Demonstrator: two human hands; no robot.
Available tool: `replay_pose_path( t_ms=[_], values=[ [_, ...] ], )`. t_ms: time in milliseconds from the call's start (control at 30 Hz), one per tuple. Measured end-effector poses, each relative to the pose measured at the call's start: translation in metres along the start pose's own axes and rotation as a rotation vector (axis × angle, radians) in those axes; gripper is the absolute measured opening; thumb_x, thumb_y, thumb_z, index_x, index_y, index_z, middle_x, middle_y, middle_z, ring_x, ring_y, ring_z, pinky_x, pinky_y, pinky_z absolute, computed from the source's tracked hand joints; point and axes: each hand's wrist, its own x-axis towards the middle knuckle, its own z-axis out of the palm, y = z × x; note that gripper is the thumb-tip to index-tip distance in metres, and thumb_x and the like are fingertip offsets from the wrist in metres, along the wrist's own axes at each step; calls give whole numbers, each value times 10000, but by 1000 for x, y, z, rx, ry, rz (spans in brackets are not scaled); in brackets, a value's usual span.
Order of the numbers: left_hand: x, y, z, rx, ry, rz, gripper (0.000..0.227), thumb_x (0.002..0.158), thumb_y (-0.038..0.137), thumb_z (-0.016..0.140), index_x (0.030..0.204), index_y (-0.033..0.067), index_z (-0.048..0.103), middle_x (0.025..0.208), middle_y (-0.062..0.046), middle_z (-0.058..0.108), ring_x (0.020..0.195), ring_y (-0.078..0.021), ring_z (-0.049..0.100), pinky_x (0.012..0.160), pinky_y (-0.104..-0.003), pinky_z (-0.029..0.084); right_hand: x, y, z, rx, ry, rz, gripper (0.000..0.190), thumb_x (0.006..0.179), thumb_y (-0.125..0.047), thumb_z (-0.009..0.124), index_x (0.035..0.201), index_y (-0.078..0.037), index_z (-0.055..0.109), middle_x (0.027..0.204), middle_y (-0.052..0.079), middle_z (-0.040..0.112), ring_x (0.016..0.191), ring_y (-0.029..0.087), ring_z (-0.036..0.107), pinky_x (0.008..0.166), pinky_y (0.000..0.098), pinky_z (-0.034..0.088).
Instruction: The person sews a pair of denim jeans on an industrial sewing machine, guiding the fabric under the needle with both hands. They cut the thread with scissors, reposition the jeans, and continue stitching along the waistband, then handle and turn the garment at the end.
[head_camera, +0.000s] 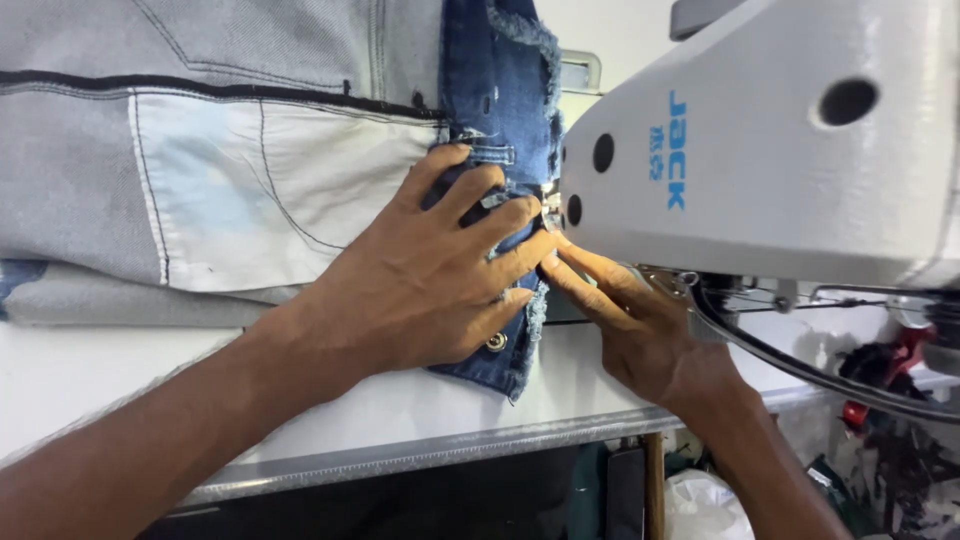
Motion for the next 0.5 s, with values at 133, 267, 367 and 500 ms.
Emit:
replay_pose_path(
  t_ms=[133, 267, 367, 500],
  values=[
    [7, -2, -4, 97, -80, -23, 505, 951, 440, 608, 1310, 87, 647, 1332, -165, 569, 1306, -365, 417, 1162, -577, 218, 10, -4, -11, -75, -100, 28, 776, 789, 73, 612, 1503, -205, 487, 1530, 43, 487, 1303, 301, 542, 1111, 480, 434],
    [4, 0, -4, 64, -59, -29, 493, 920, 429, 629, 1280, 93, 664, 1315, -174, 570, 1289, -368, 427, 1144, -580, 231, 5, -6, -8, -110, -136, 55, 778, 790, 56, 627, 1502, -225, 482, 1535, 20, 490, 1275, 270, 552, 1114, 464, 428],
    [0, -1, -5, 1, -5, 4, 433, 977, 404, 652, 1271, 89, 685, 1320, -154, 589, 1289, -342, 461, 1169, -565, 262, 7, -9, -10, -123, -105, 41, 789, 751, 24, 641, 1489, -213, 492, 1513, 38, 486, 1292, 300, 546, 1114, 487, 422],
    [1, -3, -4, -10, 64, 20, 367, 986, 389, 662, 1237, 127, 711, 1308, -105, 615, 1304, -322, 483, 1188, -554, 277, 2, -1, -3, -75, -141, 91, 780, 771, 71, 623, 1486, -219, 504, 1511, 28, 500, 1230, 263, 570, 1055, 453, 464]
  ],
)
